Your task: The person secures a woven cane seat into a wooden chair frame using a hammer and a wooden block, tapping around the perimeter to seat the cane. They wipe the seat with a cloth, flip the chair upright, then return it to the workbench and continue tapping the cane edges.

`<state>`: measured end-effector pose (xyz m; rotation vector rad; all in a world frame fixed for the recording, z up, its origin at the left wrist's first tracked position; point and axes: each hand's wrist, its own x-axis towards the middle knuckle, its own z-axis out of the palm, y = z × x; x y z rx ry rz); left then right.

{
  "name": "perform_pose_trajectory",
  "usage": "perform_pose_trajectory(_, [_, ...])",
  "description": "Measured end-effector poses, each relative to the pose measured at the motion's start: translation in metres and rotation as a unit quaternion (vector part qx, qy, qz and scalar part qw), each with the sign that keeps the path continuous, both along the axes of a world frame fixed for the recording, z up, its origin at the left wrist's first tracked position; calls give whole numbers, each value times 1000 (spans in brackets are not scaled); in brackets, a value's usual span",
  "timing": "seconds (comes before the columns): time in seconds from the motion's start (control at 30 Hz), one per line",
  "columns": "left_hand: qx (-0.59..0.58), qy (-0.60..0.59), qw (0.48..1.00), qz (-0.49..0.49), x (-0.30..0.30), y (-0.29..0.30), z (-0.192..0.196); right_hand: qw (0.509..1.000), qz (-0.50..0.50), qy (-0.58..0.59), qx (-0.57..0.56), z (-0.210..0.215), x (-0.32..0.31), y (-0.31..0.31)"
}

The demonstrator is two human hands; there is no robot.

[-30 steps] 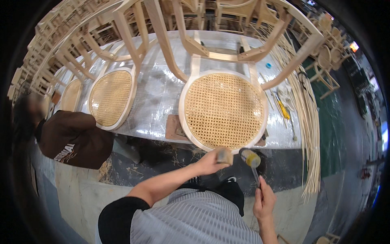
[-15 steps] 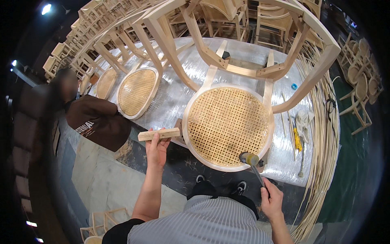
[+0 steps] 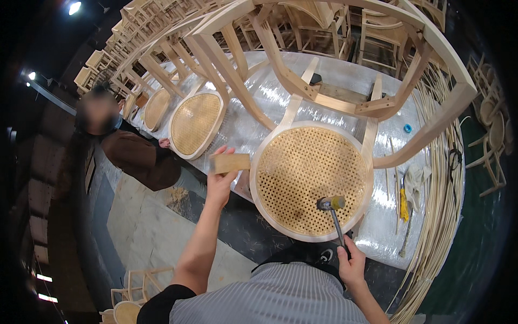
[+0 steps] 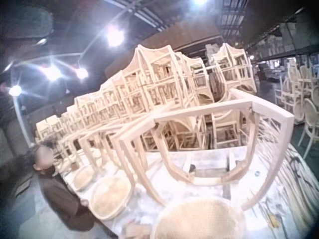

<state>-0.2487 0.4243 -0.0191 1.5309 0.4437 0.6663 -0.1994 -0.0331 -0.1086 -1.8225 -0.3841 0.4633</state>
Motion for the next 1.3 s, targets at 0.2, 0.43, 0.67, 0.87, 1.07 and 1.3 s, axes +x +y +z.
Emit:
perform_pose_trajectory(0.2, [128, 180, 948, -231, 102, 48, 5, 999, 7, -31, 6, 12, 25, 56])
perform_pose_trajectory(0.43, [229, 228, 897, -300, 133, 65, -4, 998, -34, -37, 26, 3, 33, 90])
perform_pose_trajectory(0.67, [261, 290, 868, -306, 132, 62, 8, 997, 48, -37, 42, 43, 83, 131])
perform_pose_trajectory(0.87, [285, 284, 864, -303, 145, 50, 10, 932, 51, -319, 161, 98, 118, 194])
perform_pose_trajectory(1.07, [249, 248, 889, -292, 121, 79, -14, 929, 145, -336, 61, 77, 121, 209])
perform_pose_trajectory(1.3, [254, 234, 878, -331, 133, 60, 15, 931, 138, -338, -4, 62, 124, 207])
